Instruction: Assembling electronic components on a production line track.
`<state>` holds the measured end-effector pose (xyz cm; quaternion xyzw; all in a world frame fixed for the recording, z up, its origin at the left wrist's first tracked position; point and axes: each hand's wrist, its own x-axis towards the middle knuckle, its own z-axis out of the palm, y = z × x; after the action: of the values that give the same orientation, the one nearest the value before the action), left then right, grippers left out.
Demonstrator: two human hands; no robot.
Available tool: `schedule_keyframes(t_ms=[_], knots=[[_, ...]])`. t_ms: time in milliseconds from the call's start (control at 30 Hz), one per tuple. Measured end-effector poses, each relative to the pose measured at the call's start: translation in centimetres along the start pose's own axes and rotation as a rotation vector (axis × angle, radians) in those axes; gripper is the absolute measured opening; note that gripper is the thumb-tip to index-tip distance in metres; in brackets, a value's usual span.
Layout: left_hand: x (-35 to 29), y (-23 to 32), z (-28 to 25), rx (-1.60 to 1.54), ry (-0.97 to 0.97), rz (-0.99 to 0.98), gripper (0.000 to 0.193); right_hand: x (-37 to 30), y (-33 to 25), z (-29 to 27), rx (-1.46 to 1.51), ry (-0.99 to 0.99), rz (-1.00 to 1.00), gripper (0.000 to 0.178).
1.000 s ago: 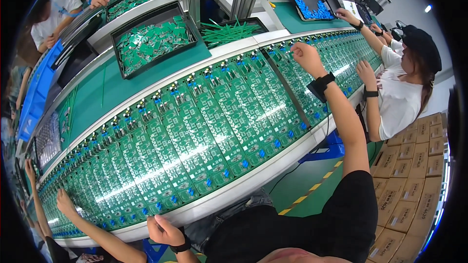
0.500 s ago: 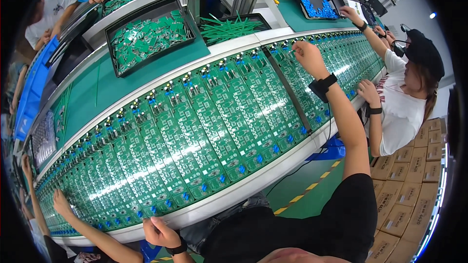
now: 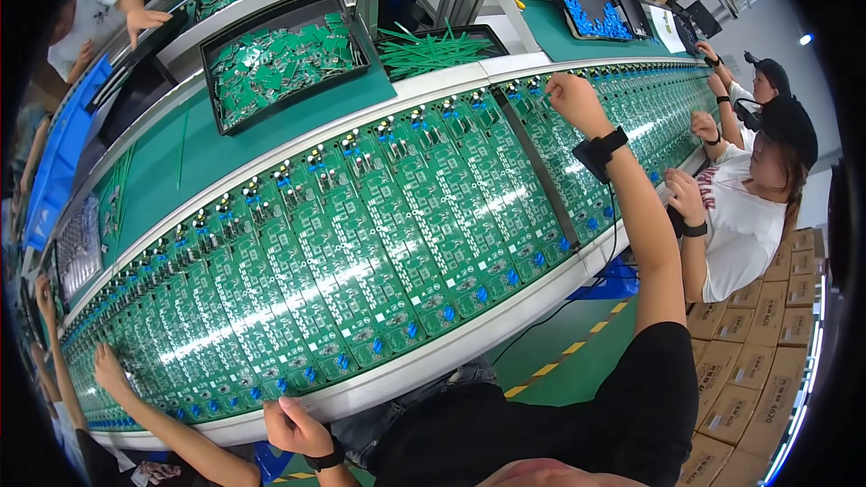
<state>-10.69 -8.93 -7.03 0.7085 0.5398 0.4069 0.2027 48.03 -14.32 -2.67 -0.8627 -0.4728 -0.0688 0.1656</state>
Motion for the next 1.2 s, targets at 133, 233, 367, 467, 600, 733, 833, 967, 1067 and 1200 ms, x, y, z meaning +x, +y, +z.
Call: schedule_keyframes(t_ms=[133,233,367,467,600,733,833,967,1067,1200], knots=[[0.0,0.0,0.1,0.021,0.011,0.022,0.031,0.4,0.2,0.5,-0.006,-0.003,0.0,0.011],[0.0,-0.1,0.1,0.022,0.006,0.029,0.03,0.2,0.2,0.5,0.025,0.033,0.002,0.011],[-0.1,-0.4,-0.1,0.034,-0.006,0.044,0.029,0.3,-1.1,0.1,0.077,-0.022,0.051,0.011],[-0.2,0.0,-0.2,0.009,-0.012,0.018,0.027,0.2,-1.9,0.1,0.084,-0.051,0.067,0.011],[0.0,0.4,-0.3,-0.038,-0.014,-0.041,0.025,0.4,-2.4,0.3,0.075,-0.039,0.064,0.011],[0.1,0.3,-0.4,-0.021,-0.028,-0.01,0.024,0.3,-1.9,-0.1,0.046,-0.071,0.11,0.012],[0.3,0.3,-0.3,-0.027,-0.033,0.045,0.025,0.4,-4.1,-1.1,-0.082,-0.107,0.109,0.015],[0.4,0.6,0.0,-0.026,-0.021,0.091,0.025,2.2,-8.9,-3.3,-0.194,-0.1,0.01,0.022],[0.3,0.7,-0.2,-0.01,-0.039,0.072,0.025,5.9,-14.9,-2.7,0.098,-0.276,-0.172,0.019],[0.1,0.3,-0.2,-0.051,-0.017,0.065,0.025,10.4,-22.4,1.0,0.029,-0.178,-0.416,0.017]])
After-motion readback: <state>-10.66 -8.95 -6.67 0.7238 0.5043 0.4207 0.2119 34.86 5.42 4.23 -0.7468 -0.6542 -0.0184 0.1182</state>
